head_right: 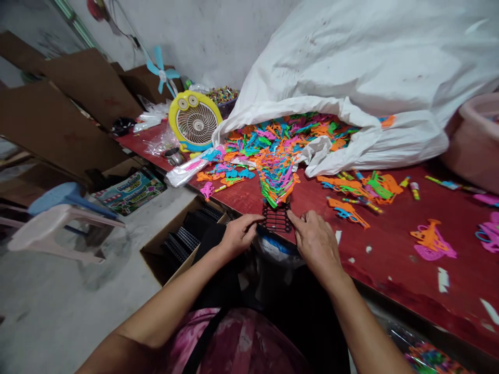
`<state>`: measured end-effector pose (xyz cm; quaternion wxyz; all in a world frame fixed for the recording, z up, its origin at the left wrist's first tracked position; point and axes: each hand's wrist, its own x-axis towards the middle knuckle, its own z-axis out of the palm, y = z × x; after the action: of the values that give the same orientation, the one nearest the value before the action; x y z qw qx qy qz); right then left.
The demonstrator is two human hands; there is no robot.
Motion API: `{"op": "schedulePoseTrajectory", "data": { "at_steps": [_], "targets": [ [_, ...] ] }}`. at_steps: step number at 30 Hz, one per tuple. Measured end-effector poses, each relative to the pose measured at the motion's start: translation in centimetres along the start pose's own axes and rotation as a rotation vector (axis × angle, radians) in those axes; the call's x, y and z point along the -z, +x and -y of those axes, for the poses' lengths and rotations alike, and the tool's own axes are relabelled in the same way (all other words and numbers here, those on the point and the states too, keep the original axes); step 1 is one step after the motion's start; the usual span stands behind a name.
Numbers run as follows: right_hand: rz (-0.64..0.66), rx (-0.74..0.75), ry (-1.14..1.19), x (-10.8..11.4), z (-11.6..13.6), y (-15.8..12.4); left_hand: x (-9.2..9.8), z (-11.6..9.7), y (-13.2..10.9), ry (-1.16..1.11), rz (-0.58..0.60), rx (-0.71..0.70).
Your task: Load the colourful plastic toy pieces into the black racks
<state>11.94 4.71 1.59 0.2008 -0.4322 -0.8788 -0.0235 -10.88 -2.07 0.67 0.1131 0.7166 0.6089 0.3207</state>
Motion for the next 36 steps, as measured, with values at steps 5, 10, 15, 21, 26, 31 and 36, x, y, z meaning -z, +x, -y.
{"op": "schedulePoseTrajectory", "data": {
  "at_steps": [5,10,15,21,26,31,36],
  "targets": [
    [0.001,-0.007,-0.008,-0.1,0.0,0.0,-0.1,0.0,0.0,0.113,0.033,0.018],
    [0.001,-0.011,0.007,-0.1,0.0,-0.1,-0.1,0.3,0.0,0.348,0.046,-0.093],
    [0.001,-0.016,0.015,-0.1,0.0,-0.1,-0.5,0.9,-0.5,0.448,0.037,-0.175],
    [0.002,-0.007,0.01,-0.1,-0.1,-0.1,0.8,-0.4,1.5,0.395,0.158,-0.107],
    [-0.004,-0.009,0.011,-0.1,-0.1,-0.1,0.6,-0.2,1.5,0.227,0.104,-0.056],
    [-0.018,-0.008,0.015,-0.2,-0.1,-0.1,-0.5,0.6,0.3,0.093,-0.019,-0.045],
    [-0.024,-0.011,0.017,-0.3,-0.2,-0.1,0.3,-0.4,1.2,0.249,0.105,-0.01]
  ]
}}
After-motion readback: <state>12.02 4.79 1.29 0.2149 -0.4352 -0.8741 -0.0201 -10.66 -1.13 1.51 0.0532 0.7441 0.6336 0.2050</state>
